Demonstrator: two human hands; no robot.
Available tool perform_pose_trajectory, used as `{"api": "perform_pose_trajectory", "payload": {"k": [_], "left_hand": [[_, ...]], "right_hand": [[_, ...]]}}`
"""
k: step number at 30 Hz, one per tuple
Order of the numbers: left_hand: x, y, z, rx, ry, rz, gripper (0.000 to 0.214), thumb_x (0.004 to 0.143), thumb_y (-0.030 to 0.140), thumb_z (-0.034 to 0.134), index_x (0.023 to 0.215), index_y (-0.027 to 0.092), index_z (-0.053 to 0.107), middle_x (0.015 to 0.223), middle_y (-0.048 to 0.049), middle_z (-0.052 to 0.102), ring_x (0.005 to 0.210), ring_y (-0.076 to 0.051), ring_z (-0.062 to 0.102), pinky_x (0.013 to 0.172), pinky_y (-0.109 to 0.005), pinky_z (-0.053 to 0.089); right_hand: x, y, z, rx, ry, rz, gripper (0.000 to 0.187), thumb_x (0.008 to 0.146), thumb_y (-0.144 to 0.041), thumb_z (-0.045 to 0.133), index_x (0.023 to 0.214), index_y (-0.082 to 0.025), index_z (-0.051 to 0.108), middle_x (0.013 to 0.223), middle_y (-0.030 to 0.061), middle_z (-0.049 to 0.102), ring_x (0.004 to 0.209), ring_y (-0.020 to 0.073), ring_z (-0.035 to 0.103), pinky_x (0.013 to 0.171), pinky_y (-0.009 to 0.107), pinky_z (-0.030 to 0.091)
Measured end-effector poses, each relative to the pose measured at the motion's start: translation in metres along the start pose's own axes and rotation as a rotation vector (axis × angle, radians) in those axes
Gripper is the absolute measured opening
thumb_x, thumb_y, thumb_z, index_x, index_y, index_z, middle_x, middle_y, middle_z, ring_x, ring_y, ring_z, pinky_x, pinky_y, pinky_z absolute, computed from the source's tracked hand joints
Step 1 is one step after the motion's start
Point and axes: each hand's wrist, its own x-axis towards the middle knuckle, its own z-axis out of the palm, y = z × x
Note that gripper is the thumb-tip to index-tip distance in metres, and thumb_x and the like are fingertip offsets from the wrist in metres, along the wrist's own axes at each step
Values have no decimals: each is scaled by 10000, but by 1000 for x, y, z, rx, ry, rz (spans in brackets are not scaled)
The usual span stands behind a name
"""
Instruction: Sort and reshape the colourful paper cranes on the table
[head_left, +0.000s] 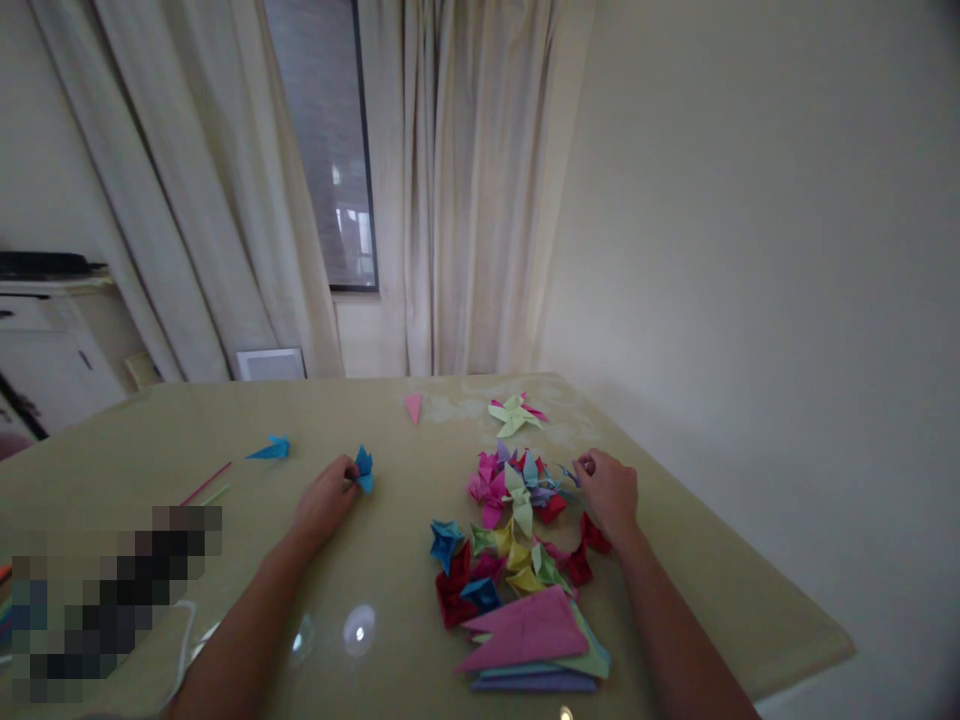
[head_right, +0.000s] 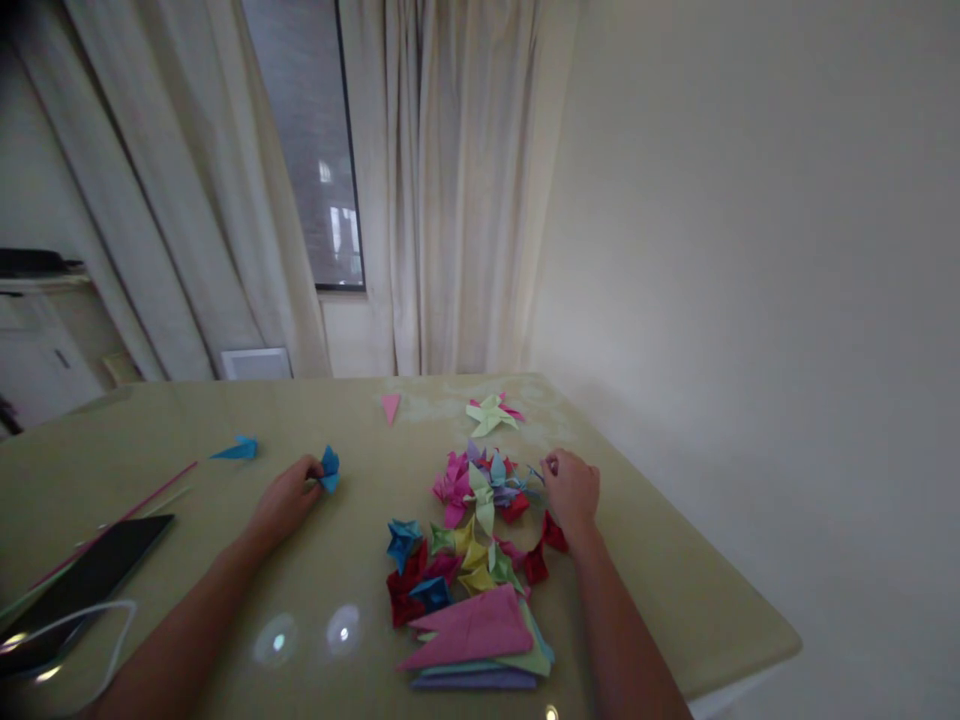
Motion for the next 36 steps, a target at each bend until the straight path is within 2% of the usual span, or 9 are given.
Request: {"api": "perform_pose_trajectory", "payload": {"k": [7,13,18,21,25,28,31,33,36], "left_hand": [[-1,11,-7,-109,37,-76,426,822,275,573,1242,213,548,895,-24,725,862,-228,717,796,-321,526],[1,9,-9,-85,29,75,184,856,359,494,831,239,631,895,-63,727,869,-237,699,819,-339,526],[-2,14,-7,-83,81,43,212,900,397,426,839,251,568,861,-63,733,828,-236,707,782,-352,539],[-6,28,-3,-115,98,-22,269,947,456,375,846,260,530,801,-45,732,777,-235,716,754,-361,546],[-15,70,9,-140,74,136,278,958,475,428,817,262,536,768,-30,714,765,-227,700,750,-354,538],[-21,121,20,-154,77,331,279,995,422,446,806,250,559,754,-36,684,724,-209,656,693,-326,512],[-22,176,29,-98,9,672,282,1039,360,468,812,237,582,770,-41,669,738,-198,627,699,-311,491],[-21,207,34,-56,-47,829,239,1045,350,517,859,227,604,827,-52,689,784,-203,631,736,-319,490],[-15,235,37,-60,-93,901,176,1031,346,574,926,215,627,900,-70,706,854,-221,640,799,-344,504]], "right_hand": [[3,9,4,65,-130,-41,138,895,-341,660,851,-228,726,714,20,734,654,192,662,621,276,358],[4,8,-1,23,-115,-20,152,919,-329,630,878,-229,738,744,35,753,672,196,680,616,273,359],[3,4,-4,209,-176,38,246,905,-434,671,792,-223,729,758,49,751,702,206,684,627,275,390],[4,-3,-11,317,-44,80,445,943,-603,590,746,-220,702,633,33,668,604,202,612,601,300,374],[-4,-28,-25,644,95,-46,509,994,-638,506,825,-204,711,669,22,651,632,194,585,623,297,421],[-19,-55,-34,859,-16,-249,434,992,-600,578,1019,-202,749,807,26,690,681,180,593,648,278,467],[-33,-76,-40,941,-102,-385,367,961,-510,691,1203,-238,735,982,38,724,755,174,617,726,278,502],[-38,-82,-43,986,-129,-412,278,967,-456,701,1146,-250,755,984,35,737,780,179,634,758,285,511],[-39,-80,-43,1065,-118,-375,206,972,-425,694,962,-234,769,865,24,728,767,185,646,737,283,514]]}}
